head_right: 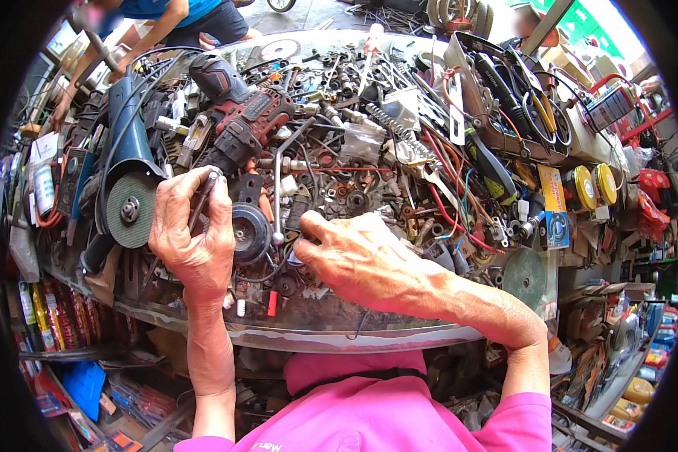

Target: The person manipulates small electronic components and wires on a cluttered workbench, using a screwdriver to adjust a cylindrical device. They handle various wires and parts, occasionally picking up and inspecting items before placing them back on the table.

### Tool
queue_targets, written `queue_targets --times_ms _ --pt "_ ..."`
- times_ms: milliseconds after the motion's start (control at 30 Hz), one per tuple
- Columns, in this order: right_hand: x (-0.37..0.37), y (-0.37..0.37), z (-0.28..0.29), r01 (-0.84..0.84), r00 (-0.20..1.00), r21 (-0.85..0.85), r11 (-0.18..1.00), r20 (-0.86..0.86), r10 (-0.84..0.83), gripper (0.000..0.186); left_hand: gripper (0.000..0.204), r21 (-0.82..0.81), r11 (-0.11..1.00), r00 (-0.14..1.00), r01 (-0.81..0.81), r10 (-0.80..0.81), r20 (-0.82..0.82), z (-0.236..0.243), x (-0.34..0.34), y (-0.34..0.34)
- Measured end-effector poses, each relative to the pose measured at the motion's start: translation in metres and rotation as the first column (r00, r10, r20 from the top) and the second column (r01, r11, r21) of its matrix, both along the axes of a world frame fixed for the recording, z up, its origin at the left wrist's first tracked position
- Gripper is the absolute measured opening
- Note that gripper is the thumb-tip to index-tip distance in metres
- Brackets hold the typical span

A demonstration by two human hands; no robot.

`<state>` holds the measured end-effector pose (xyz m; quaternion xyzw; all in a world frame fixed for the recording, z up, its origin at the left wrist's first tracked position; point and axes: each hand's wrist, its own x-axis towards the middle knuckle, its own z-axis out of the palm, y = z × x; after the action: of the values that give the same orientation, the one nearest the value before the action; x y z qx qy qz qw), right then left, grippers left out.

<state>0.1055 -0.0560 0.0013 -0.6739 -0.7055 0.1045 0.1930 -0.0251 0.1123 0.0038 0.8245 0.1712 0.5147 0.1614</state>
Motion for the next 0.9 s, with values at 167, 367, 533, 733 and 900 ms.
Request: queue_targets --times_ms 167,367,533,733,900 --pt "-0.002 0.005 -0.001 -0.070 0.997 -0.023 0.997 -0.030 0.070 0.021 0.023 -0.001 1.000 1.000 0.020 -0.020 -0.004 0.000 -0.001 -0.001" --pt "-0.002 -0.004 -0.005 -0.023 0.999 0.054 0.998 -0.042 0.025 0.021 0.022 -0.025 0.999 0.999 0.037 -0.038 -0.039 -0.002 0.001 -0.006" --pt "0.005 -0.021 0.013 0.244 0.742 -0.121 0.962 -0.615 -0.266 0.019 0.020 -0.024 0.998 0.998 0.055 -0.055 -0.029 -0.002 0.001 -0.005" --pt "0.018 -0.033 0.022 0.237 0.061 -0.408 0.882 -0.899 -0.433 0.023 0.016 -0.084 0.995 0.997 0.045 -0.050 -0.051 -0.001 0.002 -0.011" --pt "0.023 -0.033 0.024 0.336 0.064 -0.373 0.865 -0.907 -0.416 0.021 0.015 -0.029 0.999 0.997 0.037 -0.039 -0.063 0.000 0.001 -0.010"
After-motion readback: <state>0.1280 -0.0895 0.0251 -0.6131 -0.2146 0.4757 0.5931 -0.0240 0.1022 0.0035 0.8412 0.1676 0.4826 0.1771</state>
